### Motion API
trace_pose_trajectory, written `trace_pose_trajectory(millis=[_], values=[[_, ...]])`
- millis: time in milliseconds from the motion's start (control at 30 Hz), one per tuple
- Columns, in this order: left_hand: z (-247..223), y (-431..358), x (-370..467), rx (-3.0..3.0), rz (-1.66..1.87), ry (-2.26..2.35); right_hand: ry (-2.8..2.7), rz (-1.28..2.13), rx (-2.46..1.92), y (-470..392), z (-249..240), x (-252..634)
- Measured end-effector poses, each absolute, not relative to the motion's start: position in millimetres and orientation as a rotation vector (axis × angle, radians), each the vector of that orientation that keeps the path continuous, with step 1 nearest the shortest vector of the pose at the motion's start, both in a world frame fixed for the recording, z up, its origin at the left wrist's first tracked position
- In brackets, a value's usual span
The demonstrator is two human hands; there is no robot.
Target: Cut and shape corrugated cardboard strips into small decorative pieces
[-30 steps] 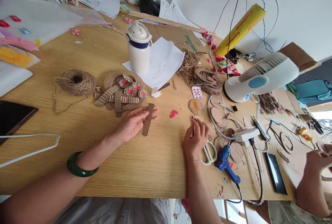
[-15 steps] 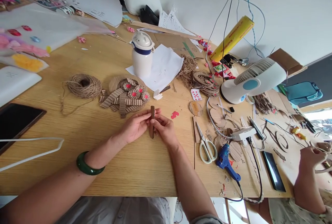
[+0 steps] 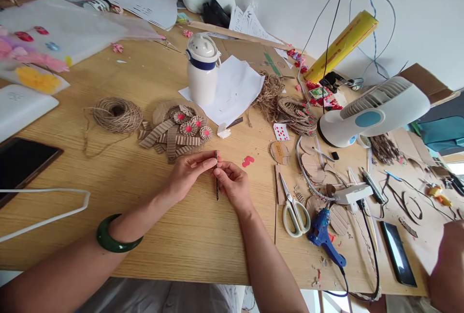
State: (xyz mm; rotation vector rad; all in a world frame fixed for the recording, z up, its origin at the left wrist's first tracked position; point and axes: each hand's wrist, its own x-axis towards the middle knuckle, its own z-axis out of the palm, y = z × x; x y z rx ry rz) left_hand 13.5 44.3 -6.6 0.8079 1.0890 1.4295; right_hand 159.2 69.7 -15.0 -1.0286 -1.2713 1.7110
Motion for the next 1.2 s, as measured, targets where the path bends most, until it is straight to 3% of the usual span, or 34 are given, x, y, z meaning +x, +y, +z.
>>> trace_pose_trajectory(millis=[267, 633, 1200], values=[[-5, 41, 13, 0.874, 1.42, 1.127, -1.288, 1.686, -1.026, 67, -16, 160], [-3, 40, 13, 0.87, 1.5, 1.128, -1.475, 1.359, -1.086, 70, -20, 169], [-8, 41, 10, 0.849, 1.533, 1.179, -1.332, 1.662, -0.991, 66, -11, 160]])
